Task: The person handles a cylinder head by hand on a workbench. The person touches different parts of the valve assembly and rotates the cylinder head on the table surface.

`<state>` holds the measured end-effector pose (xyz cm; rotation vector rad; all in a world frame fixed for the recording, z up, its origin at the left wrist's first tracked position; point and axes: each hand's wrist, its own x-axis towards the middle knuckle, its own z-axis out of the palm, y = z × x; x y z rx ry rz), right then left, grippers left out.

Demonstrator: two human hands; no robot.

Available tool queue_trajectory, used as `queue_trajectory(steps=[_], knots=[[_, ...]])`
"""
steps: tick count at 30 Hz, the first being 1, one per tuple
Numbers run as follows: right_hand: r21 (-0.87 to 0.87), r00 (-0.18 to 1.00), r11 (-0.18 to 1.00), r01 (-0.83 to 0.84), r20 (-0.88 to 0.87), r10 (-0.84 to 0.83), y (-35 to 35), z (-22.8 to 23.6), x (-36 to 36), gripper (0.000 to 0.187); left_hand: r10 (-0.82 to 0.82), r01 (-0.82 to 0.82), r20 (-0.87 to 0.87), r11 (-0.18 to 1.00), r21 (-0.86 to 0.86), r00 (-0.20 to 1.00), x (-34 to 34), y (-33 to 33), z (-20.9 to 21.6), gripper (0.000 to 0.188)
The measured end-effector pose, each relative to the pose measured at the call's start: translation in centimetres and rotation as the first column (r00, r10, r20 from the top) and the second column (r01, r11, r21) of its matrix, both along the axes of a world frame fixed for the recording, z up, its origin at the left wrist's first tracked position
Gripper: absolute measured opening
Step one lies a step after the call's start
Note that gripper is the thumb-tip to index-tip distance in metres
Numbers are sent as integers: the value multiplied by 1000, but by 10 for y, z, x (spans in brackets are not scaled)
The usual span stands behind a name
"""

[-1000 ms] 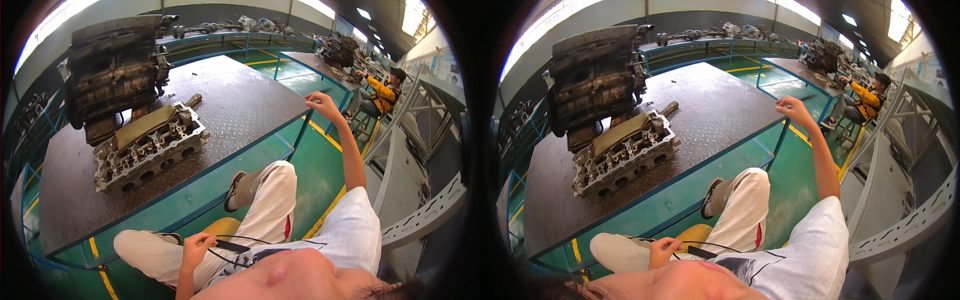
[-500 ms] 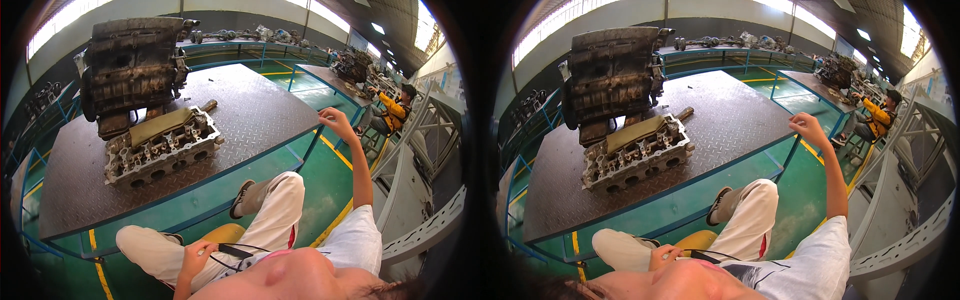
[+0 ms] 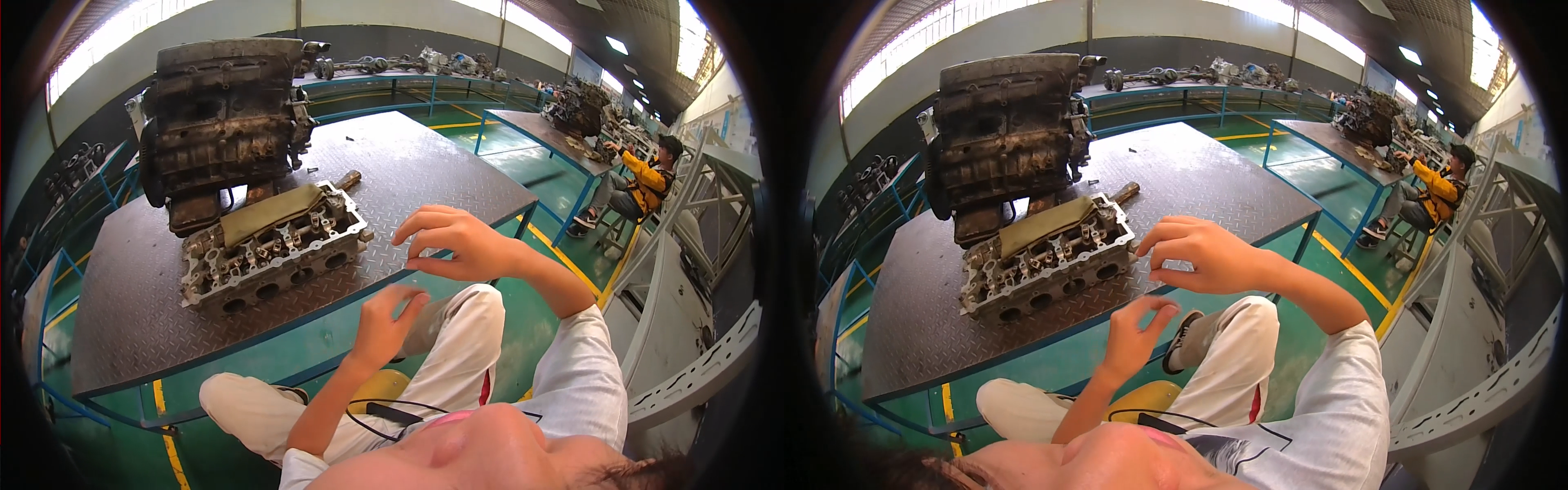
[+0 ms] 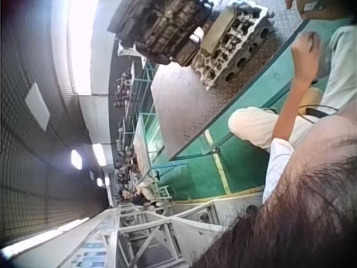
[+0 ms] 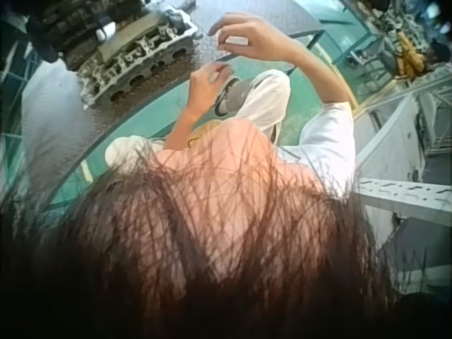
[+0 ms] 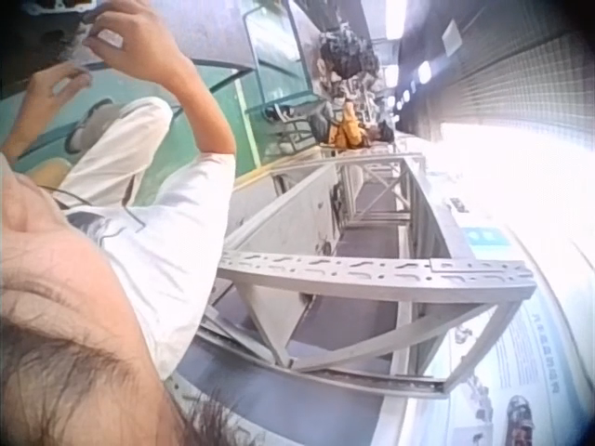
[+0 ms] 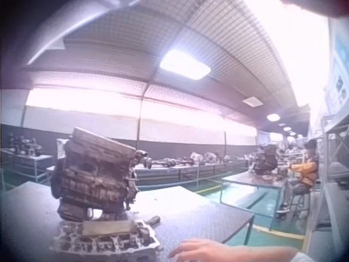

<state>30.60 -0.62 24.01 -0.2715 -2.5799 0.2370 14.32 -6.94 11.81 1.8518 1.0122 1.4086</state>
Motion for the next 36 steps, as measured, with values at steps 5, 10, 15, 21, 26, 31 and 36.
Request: queue_trajectory(steps=[5,10,15,21,26,31,36], knots=[[-60,988,990,128,-74,-132,20,-2,20,8,32,-32,9,999,25,999,-21,-18,-23,12],[-99,949,959,264,-149,-277,36,-5,56,8,109,-114,-97,992,-46,989,-54,-44,-37,11],[-49,900,924,380,-211,-381,36,7,84,8,224,-230,-79,971,-69,971,-76,-75,-51,9],[-139,826,879,457,-300,-477,41,10,113,9,263,-286,-150,945,-156,953,-86,-102,-48,7],[-210,795,854,476,-312,-520,56,9,132,11,281,-309,-142,919,-245,949,-88,-107,-49,7],[-250,764,815,522,-288,-578,66,6,144,12,286,-307,-123,925,-223,950,-88,-107,-58,7],[-254,735,789,559,-289,-613,64,7,149,12,352,-372,-155,919,-129,923,-87,-107,-65,7]])
